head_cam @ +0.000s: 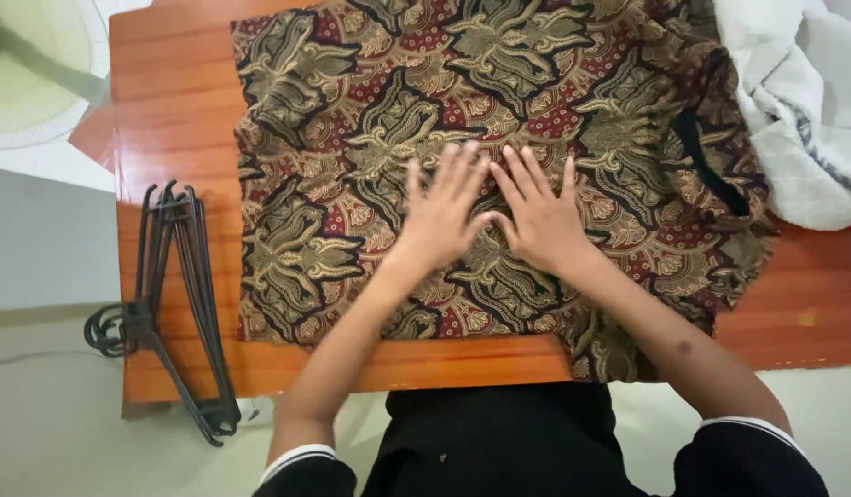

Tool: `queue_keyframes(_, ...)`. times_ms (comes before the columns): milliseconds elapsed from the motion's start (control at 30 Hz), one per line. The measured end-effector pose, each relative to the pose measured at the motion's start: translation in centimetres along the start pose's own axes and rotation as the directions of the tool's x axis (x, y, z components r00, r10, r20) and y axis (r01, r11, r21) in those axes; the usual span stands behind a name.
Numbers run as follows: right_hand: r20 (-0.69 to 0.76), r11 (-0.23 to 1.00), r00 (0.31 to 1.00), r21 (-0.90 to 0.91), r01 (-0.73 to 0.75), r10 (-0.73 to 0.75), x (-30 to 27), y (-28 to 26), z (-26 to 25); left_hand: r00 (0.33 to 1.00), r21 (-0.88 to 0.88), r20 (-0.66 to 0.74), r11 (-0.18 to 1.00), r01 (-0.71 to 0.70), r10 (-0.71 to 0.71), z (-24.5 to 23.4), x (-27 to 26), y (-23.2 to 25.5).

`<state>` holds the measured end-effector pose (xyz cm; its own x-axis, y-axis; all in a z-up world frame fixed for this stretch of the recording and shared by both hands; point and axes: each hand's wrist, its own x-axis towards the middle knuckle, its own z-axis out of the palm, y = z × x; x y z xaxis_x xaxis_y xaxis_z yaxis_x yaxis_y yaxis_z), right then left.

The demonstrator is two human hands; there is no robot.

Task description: The person repeatedly smooths a patterned fabric on a wooden table using both hands. The hands move back and forth across the surface, pressing and flattening the material. No tools are used, and the fabric remains on the table throughout the clip.

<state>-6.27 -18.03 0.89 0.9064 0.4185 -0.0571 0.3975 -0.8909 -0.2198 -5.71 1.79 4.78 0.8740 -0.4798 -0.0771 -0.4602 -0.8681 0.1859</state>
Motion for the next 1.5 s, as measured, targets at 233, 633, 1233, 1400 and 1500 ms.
queue_keyframes(233,-0.098,0.998,0.993,-0.022,0.065,-0.067,-0.2,0.8,1.0,0.960,0.049,-0.227,0.986,-0.158,0.165,5.2,0.5,-0.5)
queue_keyframes(633,0.092,0.999,0.996,-0.052,0.005,0.000,0.6,1.9,-1.4,0.983,-0.004,0.184,1.000,-0.005,0.005,-1.1,-1.2,-3.3)
queue_keyframes(1233,-0.010,0.989,0.990,0.057,0.139,-0.138,0.7,2.9,0.0,0.878,-0.045,0.156,0.891,-0.452,0.453,0.0,-2.3,0.8)
queue_keyframes(1400,0.113,0.995,0.992,0.085,0.047,-0.056,0.8,2.0,-1.4,0.959,-0.057,0.274,0.994,0.089,-0.071,-5.1,-1.2,-4.4)
queue_keyframes(1500,0.062,0.995,0.996,0.068,0.067,-0.071,0.8,2.3,-0.8,0.939,0.110,-0.018,0.933,0.343,-0.343,0.0,-2.2,-9.9)
